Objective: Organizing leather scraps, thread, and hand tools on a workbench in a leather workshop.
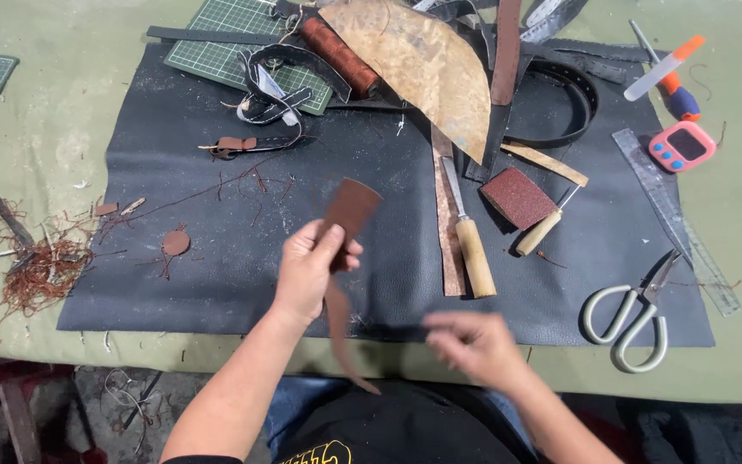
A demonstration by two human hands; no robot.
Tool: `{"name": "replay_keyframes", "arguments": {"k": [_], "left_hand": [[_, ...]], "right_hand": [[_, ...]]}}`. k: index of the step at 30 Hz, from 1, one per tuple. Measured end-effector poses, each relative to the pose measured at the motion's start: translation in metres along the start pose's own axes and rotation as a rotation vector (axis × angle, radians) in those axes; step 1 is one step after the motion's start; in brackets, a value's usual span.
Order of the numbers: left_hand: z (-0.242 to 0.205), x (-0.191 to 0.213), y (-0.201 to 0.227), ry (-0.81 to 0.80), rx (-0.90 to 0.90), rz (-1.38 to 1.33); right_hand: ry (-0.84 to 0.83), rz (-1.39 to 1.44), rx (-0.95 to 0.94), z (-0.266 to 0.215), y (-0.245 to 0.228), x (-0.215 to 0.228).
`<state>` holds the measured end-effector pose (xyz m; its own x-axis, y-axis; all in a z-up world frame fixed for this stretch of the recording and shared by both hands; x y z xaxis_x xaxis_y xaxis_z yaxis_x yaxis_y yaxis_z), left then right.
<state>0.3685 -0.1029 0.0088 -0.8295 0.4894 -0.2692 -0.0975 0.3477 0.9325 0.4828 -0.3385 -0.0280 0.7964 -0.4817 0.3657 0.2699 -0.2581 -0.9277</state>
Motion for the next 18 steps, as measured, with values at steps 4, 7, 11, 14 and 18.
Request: {"name": "replay_keyframes", "arguments": {"k": [4,7,11,14,18], "left_hand": [[-0.01,-0.033,-0.036,-0.188,0.041,0.156],[-0.023,-0.059,-0.059,-0.346,0.052,0.209],[-0.036,-0.069,-0.064,-0.472,0.096,0.229],[-0.045,-0.06,-0.064,-0.673,0.174,0.371],[-0.04,-0.016,-0.047,-0.819,0.183,0.571]], "right_hand": [[0.319,0.171,0.073,0.025,-0.045,0.049],[0.298,0.268,0.102,0.044,-0.043,0.041],[0.274,0.338,0.065,0.054,-0.048,0.026],[0.319,0.261,0.062,0.058,-0.027,0.049],[0.563,0.334,-0.012,0.048,0.011,0.106]]}}
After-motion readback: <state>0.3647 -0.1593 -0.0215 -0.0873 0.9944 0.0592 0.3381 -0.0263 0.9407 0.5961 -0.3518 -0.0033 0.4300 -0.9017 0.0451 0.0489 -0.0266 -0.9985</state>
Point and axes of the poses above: each hand's wrist, its own z-axis towards the middle knuckle, its own x-axis out of the back of the hand, y = z × x, the point moved 10 cm from there along z, towards the middle knuckle, and after that the axes turned 7 degrees about y, right-handed, at the moved point
